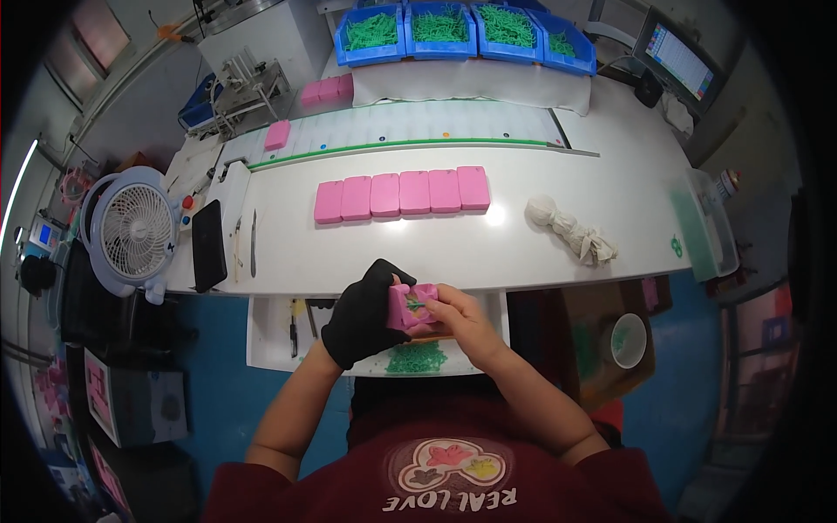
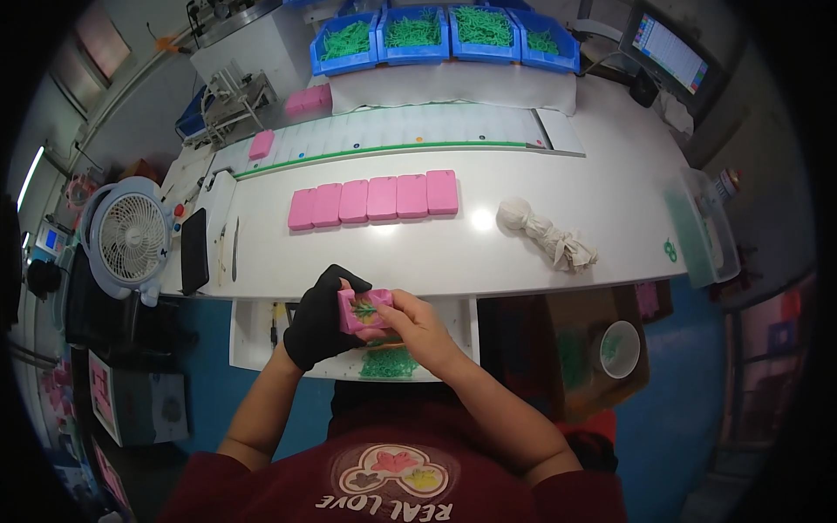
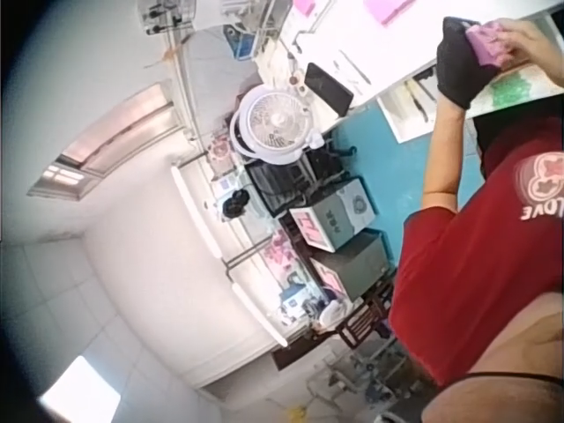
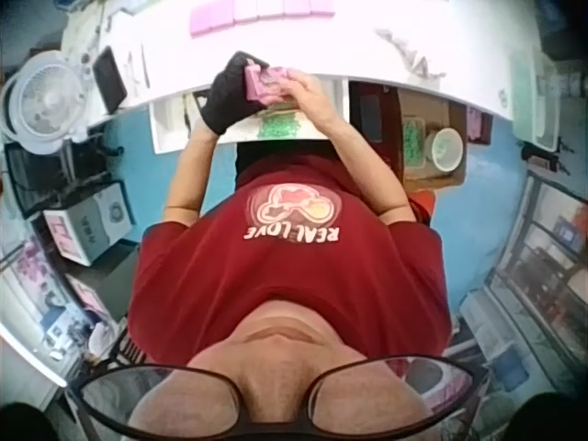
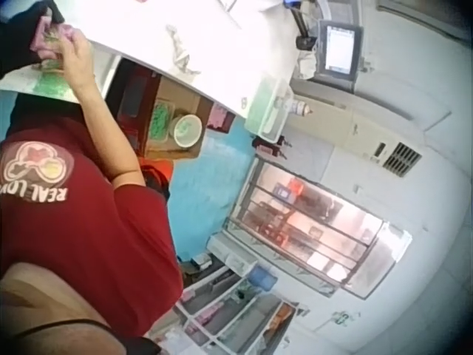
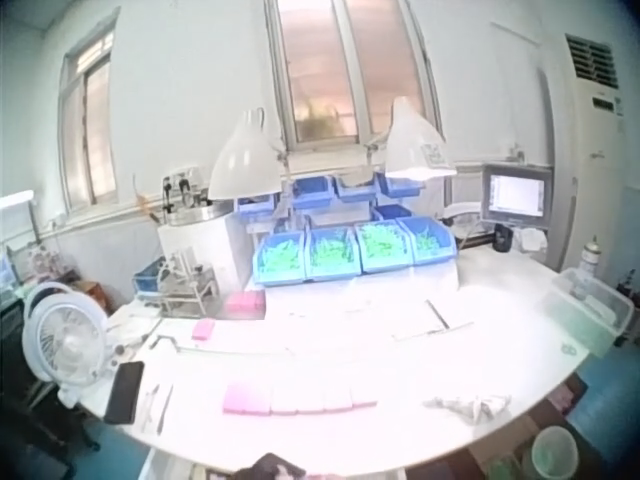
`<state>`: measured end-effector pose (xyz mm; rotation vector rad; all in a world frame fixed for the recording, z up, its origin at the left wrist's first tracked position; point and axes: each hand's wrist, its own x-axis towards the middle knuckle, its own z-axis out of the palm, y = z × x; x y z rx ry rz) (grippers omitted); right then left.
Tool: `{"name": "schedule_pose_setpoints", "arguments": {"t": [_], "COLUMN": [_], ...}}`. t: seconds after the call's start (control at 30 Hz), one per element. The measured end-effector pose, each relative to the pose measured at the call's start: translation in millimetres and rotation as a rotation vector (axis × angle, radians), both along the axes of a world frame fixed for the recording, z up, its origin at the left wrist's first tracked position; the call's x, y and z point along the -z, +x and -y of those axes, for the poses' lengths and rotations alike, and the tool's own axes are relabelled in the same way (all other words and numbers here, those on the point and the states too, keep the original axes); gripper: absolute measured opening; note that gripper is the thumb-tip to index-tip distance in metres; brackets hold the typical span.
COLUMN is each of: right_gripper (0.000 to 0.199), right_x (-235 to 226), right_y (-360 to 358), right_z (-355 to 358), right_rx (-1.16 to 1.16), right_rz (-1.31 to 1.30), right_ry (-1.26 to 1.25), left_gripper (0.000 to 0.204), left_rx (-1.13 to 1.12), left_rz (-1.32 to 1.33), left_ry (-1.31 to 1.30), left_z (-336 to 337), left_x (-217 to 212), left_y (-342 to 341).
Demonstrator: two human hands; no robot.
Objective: Assembling small green components into pink plastic housings at a production station.
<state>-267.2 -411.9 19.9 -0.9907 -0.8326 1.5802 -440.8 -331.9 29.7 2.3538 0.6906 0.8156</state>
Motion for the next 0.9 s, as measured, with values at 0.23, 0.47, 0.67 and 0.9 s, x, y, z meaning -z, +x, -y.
{"name": "schedule_pose_setpoints", "arguments": {"t": [0.23, 0.47, 0.67, 0.9], "right_gripper": [0.015, 0.012, 0.016, 0.013], "right_x": [14.5, 12.9, 11.1, 32.2], "right_y": [18.5, 24.8, 23.1, 15.4], "right_z": [-4.8, -5.2, -6.2, -9.2], "right_rx": [0.009, -0.067, -0.089, -0.092], "right_rz": [0.207, 0.216, 0.183, 0.508], "right_ry": [0.085, 0.035, 0.043, 0.054], "left_gripper": [0.065, 0.063, 0.058, 0.054], "left_rx": [0.008, 0.077, 0.11, 0.132], "left_rz": [-0.04, -0.023, -0.049, -0.274], "left_ry": [-0.084, -0.001, -0.007, -0.015], "left_z": [-2.7, -4.9, -5.1, -4.8], "left_x": [-4.4, -2.5, -9.5, -11.7], "left_y": [0.5, -1.6, -2.9, -4.1]}}
